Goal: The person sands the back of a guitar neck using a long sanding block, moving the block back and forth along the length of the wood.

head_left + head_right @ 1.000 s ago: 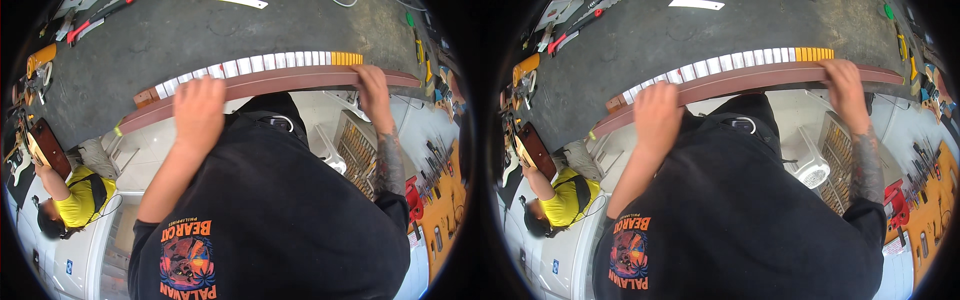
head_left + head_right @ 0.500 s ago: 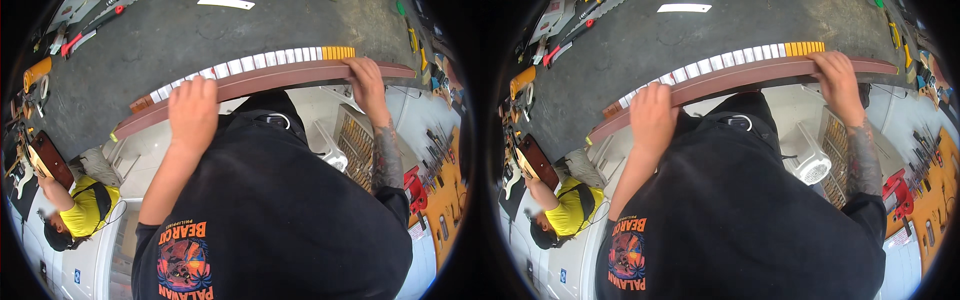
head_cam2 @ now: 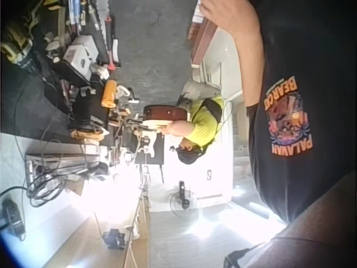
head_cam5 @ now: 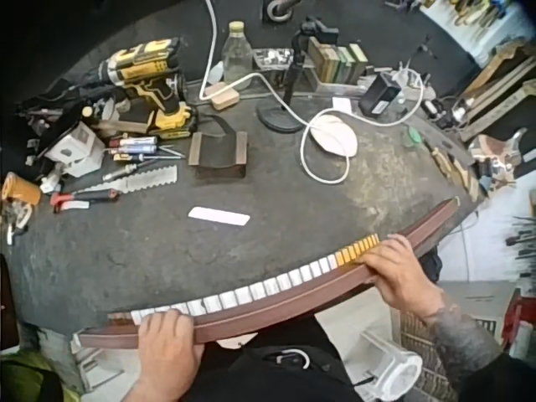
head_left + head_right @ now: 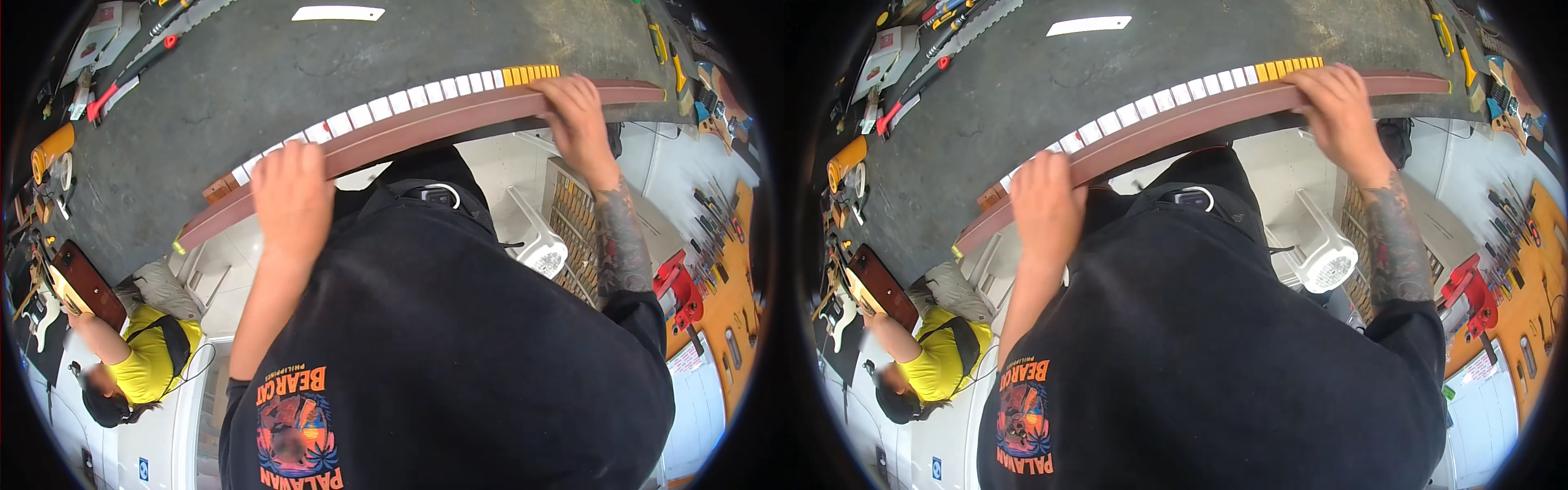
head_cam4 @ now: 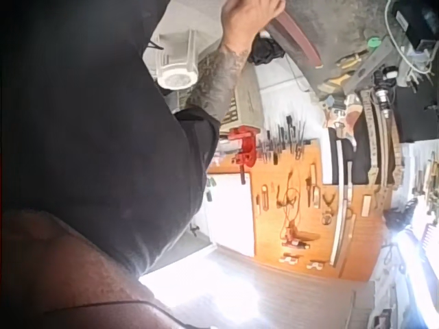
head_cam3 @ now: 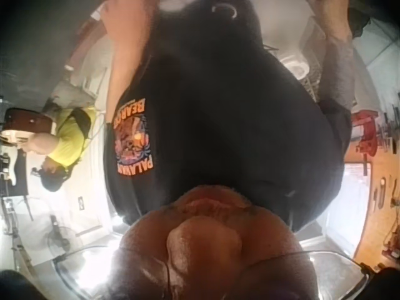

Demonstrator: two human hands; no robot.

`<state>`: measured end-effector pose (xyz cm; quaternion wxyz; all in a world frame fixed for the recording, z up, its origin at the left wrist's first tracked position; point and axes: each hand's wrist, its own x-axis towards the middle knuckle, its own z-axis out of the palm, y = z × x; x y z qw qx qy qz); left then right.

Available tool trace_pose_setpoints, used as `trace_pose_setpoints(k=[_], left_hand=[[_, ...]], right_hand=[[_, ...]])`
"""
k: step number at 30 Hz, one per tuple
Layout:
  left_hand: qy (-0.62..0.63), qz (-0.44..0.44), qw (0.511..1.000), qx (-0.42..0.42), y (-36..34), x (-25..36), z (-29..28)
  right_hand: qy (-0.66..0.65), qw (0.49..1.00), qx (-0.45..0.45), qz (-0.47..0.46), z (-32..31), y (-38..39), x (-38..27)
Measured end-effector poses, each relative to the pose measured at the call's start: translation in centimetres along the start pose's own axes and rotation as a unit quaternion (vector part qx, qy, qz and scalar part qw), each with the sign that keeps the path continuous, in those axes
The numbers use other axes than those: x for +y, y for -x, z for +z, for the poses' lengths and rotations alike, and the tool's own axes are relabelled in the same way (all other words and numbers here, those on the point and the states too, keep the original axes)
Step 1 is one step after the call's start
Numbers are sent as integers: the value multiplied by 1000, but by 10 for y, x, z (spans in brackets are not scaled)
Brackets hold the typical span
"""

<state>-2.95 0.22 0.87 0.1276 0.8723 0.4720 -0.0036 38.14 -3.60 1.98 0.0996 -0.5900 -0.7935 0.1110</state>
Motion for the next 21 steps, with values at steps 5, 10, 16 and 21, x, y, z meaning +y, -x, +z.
trace_pose_setpoints(k=[5,10,16,21], left_hand=[[-29,-60,998,-23,87,-148,-19],[-52,-42,996,-53,55,-112,-18],[19,6,999,-30,-16,-12,-12],[-45,-25,998,-39,63,-161,-34]], right_hand=[[-71,996,43,-37,63,-52,-138],[-49,996,48,-54,51,-43,-91],[-12,1000,-19,-4,2,-14,8],[-80,996,35,-4,60,-71,-141]])
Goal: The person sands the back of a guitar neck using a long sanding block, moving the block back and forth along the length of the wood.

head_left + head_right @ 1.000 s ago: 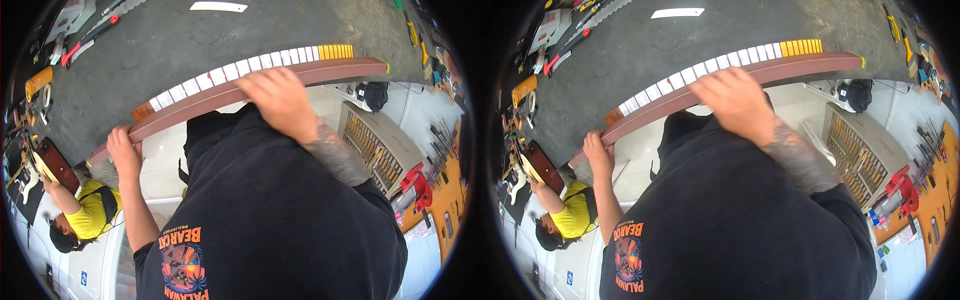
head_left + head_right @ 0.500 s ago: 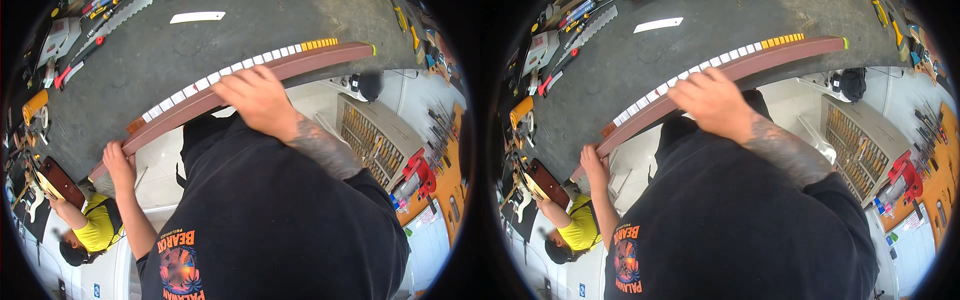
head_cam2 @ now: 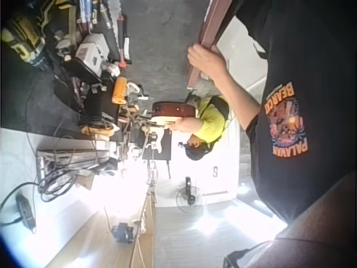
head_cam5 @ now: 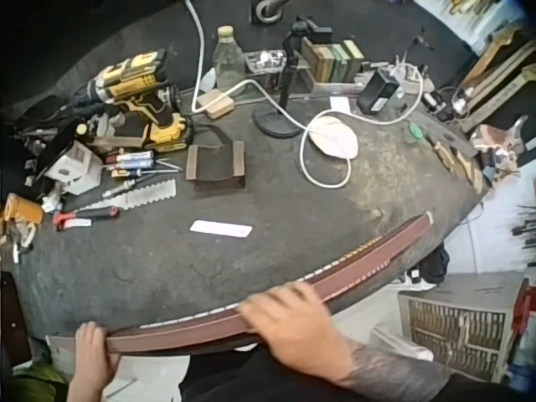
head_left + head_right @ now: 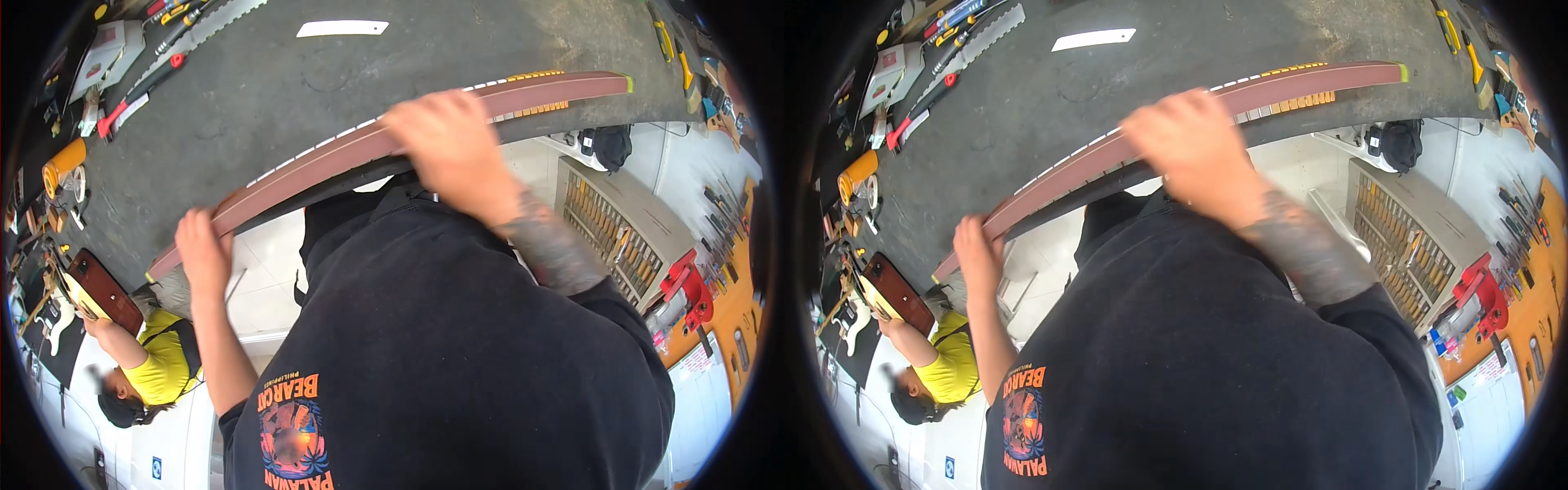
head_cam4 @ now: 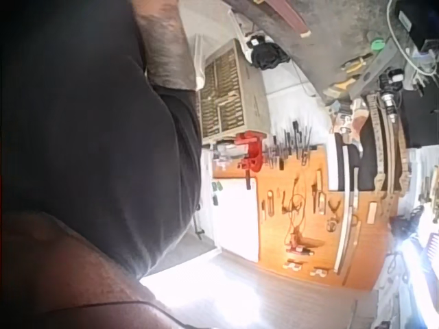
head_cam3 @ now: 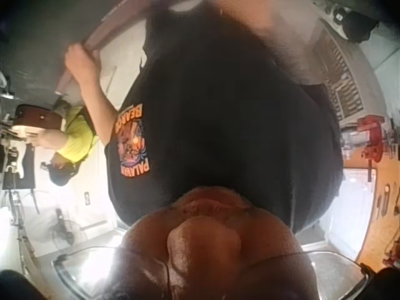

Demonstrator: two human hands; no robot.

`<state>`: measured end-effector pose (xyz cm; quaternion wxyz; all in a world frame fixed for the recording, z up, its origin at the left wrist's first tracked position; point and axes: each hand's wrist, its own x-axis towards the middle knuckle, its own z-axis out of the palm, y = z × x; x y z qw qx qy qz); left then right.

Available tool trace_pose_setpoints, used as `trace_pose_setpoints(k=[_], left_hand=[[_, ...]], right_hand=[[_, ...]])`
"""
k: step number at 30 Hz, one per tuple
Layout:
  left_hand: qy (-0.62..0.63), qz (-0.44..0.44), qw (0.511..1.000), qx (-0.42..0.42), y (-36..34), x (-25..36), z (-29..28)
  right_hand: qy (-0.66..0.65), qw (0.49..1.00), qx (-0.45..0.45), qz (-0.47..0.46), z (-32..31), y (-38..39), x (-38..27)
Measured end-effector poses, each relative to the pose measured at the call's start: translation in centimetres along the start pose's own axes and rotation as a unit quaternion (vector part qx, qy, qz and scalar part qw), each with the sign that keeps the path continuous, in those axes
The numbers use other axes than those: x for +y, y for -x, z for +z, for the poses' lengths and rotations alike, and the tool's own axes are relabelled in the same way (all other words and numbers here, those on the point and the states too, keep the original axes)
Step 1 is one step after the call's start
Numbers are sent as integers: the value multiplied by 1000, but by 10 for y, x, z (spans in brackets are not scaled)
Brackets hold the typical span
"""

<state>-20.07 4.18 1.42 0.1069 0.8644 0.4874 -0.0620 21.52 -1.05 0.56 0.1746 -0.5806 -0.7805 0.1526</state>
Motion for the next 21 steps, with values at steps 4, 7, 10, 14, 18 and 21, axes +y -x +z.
trace_pose_setpoints(k=[4,7,10,14,18,21], left_hand=[[1,-5,999,-34,3,4,10],[13,35,999,23,-56,111,5],[36,29,998,36,-83,153,2],[12,5,1000,6,-35,52,5],[-4,-25,1000,-11,9,-23,6],[7,22,1000,16,-36,60,7]], right_hand=[[7,1000,-2,-15,-4,4,17],[87,995,-41,15,-60,31,104],[84,995,-55,20,-86,42,134],[61,998,-14,-4,-27,12,54],[2,998,48,-43,12,-11,-11],[82,996,-26,-11,-28,21,65]])
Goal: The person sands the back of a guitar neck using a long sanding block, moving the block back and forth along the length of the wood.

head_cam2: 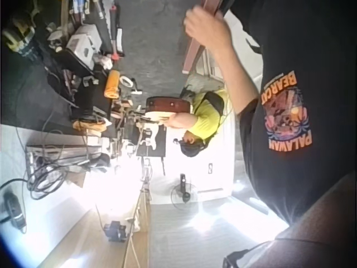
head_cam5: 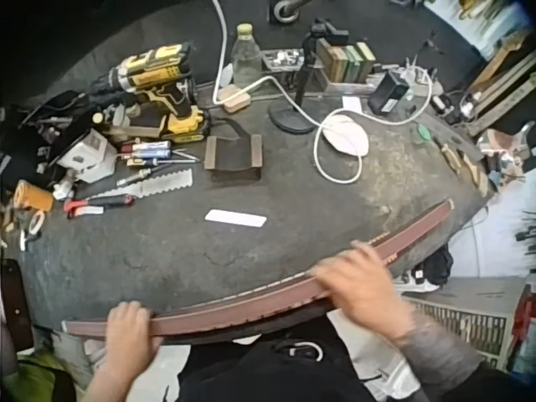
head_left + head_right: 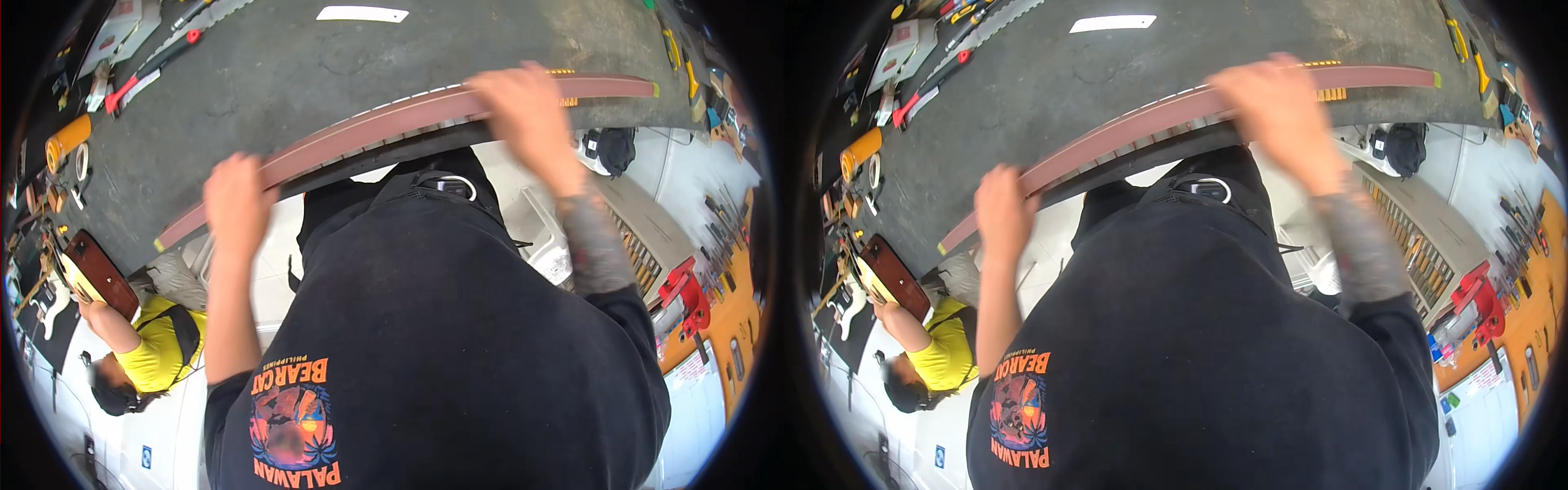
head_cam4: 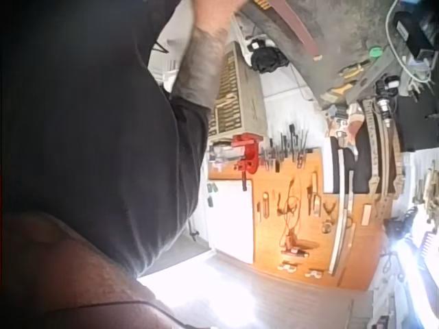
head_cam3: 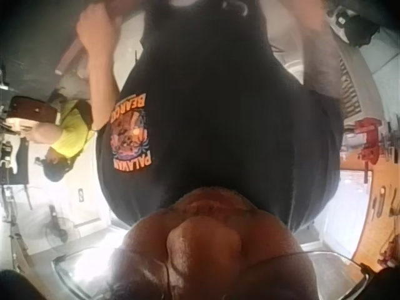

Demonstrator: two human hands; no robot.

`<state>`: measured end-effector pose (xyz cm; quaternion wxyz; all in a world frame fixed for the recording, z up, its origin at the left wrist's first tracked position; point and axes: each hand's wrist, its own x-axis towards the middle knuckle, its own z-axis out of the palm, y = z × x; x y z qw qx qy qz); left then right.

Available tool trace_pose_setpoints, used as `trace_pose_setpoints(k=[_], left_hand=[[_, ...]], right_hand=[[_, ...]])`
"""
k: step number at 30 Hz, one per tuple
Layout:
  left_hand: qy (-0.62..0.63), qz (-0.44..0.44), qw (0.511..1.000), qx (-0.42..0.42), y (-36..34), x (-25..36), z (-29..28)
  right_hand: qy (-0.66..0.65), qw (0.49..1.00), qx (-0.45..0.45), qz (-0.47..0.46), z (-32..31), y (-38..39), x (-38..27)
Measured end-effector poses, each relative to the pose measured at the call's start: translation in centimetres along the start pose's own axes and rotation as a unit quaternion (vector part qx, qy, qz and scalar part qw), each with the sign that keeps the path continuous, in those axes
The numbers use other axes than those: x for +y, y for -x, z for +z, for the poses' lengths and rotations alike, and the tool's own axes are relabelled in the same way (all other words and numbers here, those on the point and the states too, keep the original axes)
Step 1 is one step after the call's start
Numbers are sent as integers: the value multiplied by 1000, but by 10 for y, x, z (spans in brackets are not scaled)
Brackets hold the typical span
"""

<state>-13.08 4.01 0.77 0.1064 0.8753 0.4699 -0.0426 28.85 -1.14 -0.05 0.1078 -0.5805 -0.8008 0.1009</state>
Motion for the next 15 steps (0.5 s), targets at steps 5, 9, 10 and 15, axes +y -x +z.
trace_pose_setpoints(k=[5,9,10,15], left_hand=[[13,23,999,32,-43,78,0],[-11,-31,999,0,25,-36,5],[-18,-37,999,15,40,-58,-2],[-13,-33,999,9,31,-22,4]], right_hand=[[26,999,-28,-11,-36,32,72],[-25,999,-12,-37,10,-10,-38],[-44,997,39,-51,22,-19,-66],[-26,999,4,-43,6,-5,-34]])
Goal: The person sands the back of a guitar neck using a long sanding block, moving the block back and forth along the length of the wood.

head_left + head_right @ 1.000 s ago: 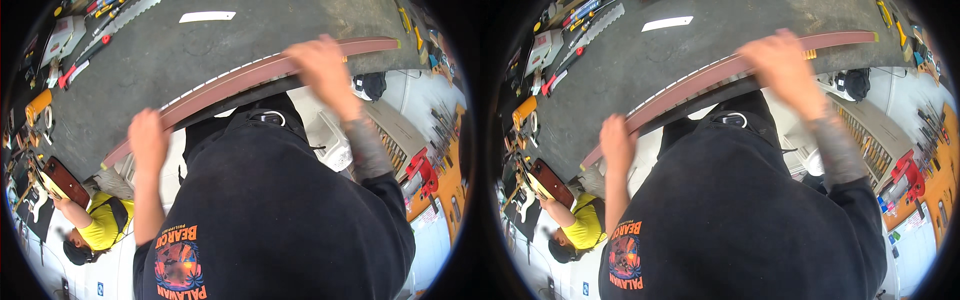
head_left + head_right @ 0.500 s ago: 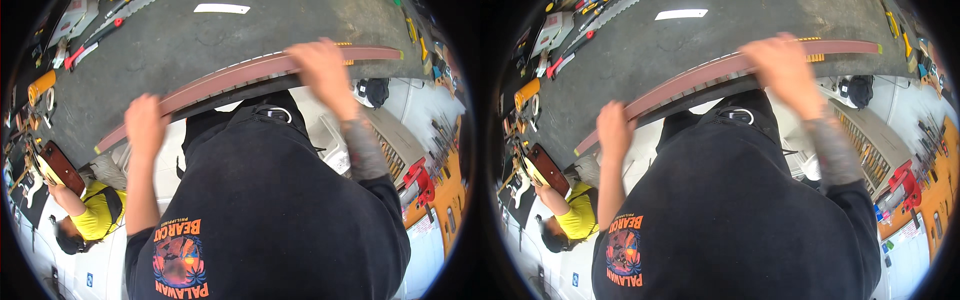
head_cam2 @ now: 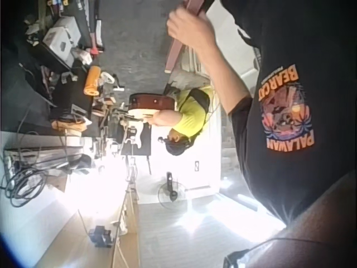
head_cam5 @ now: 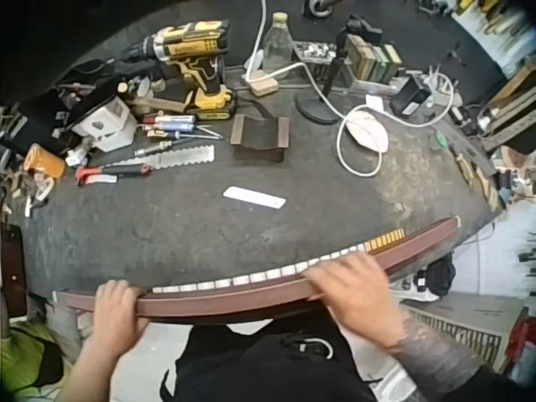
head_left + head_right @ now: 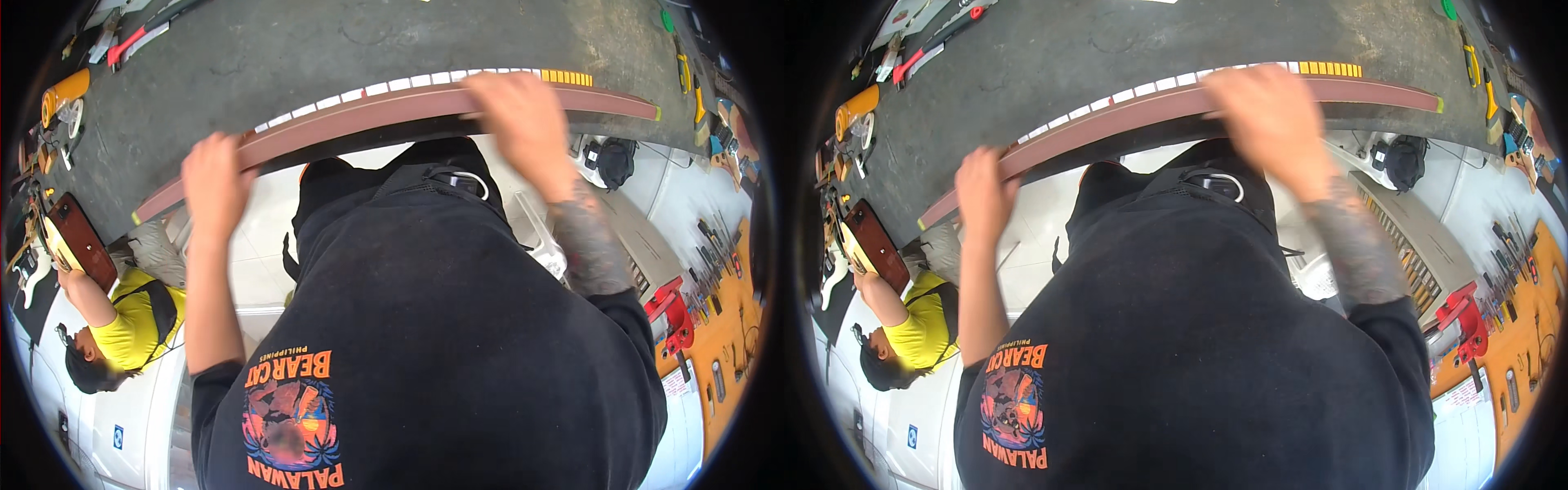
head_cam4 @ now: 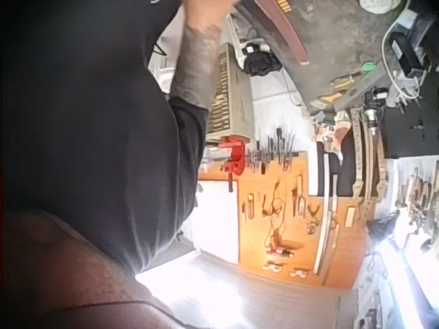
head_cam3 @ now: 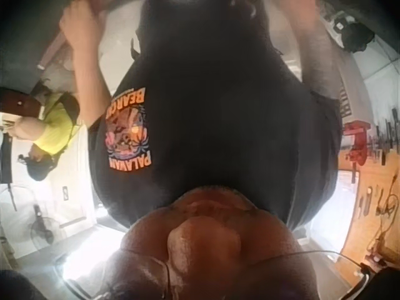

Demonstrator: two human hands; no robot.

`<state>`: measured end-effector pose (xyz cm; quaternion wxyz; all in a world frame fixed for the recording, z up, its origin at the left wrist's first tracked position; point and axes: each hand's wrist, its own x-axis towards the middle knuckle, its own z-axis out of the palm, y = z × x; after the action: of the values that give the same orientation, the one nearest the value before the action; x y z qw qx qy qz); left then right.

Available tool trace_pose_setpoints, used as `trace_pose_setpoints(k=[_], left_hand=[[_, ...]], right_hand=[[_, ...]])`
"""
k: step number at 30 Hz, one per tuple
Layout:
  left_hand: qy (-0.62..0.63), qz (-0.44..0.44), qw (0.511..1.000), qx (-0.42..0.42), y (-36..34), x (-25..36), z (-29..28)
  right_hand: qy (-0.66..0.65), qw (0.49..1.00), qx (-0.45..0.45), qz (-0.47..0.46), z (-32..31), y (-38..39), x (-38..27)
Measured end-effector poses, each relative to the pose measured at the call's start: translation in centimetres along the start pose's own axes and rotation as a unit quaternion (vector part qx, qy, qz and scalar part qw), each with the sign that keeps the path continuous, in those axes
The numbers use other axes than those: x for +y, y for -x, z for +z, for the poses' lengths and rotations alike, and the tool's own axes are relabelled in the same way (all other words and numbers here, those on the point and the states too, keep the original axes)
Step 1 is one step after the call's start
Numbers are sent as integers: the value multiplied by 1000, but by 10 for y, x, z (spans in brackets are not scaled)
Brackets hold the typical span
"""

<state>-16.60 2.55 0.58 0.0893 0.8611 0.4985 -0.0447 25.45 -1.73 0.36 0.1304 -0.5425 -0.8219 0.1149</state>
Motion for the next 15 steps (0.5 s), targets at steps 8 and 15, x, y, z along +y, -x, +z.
trace_pose_setpoints(k=[8,15], left_hand=[[17,17,999,44,-20,61,10],[-6,-23,999,24,37,-20,12]], right_hand=[[34,999,4,-3,-18,39,49],[-10,1000,2,-11,17,4,-29]])
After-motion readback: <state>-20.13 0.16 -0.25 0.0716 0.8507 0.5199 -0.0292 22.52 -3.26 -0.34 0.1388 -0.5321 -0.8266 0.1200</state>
